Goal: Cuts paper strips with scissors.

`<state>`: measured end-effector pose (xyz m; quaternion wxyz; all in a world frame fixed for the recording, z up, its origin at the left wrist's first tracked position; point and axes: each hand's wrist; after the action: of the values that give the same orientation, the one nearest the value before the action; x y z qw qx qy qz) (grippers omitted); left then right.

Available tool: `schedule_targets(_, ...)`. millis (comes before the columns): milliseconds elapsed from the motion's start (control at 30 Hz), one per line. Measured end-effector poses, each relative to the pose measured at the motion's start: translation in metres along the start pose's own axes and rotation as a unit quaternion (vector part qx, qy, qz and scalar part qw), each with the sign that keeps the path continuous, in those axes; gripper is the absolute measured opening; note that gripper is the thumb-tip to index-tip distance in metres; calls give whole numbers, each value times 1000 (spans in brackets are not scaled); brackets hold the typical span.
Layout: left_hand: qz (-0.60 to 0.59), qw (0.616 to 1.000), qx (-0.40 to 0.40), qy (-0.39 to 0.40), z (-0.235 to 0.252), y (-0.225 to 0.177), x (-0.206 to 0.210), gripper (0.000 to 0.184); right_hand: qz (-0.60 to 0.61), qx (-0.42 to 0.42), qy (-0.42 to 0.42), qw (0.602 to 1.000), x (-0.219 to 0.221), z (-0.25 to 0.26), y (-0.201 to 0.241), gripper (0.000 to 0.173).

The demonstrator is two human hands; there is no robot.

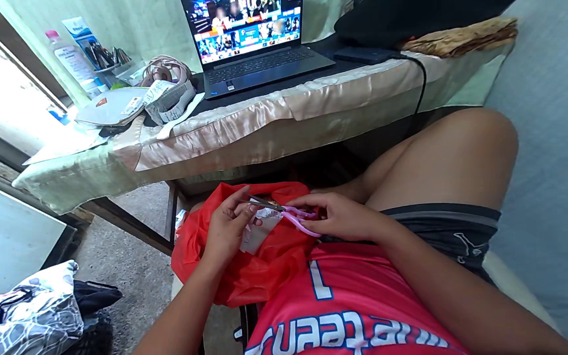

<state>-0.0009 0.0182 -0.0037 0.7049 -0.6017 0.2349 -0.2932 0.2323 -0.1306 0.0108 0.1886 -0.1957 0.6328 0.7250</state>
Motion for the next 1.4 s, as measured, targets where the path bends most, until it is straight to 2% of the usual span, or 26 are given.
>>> schedule_targets(433,-12,1000,-9,-6,0,0,0,43,0,-7,1,1000,2,-1,-1,42)
schedule_targets(1067,-15,1000,3,-9,-1,1,1,41,-6,-18,-2,1000,2,1,-6,35)
schedule_targets(1400,-7,1000,3,-9,-1,1,1,41,-24,6,-8,1000,0,1,-5,32)
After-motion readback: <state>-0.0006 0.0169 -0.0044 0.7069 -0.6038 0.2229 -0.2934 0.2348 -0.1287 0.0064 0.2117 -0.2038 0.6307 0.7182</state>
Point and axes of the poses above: each hand's wrist, its own z-axis towards the middle knuckle, its own x-axis out of the palm, y = z × x, and after that the axes turned 2 degrees about -x, right-handed
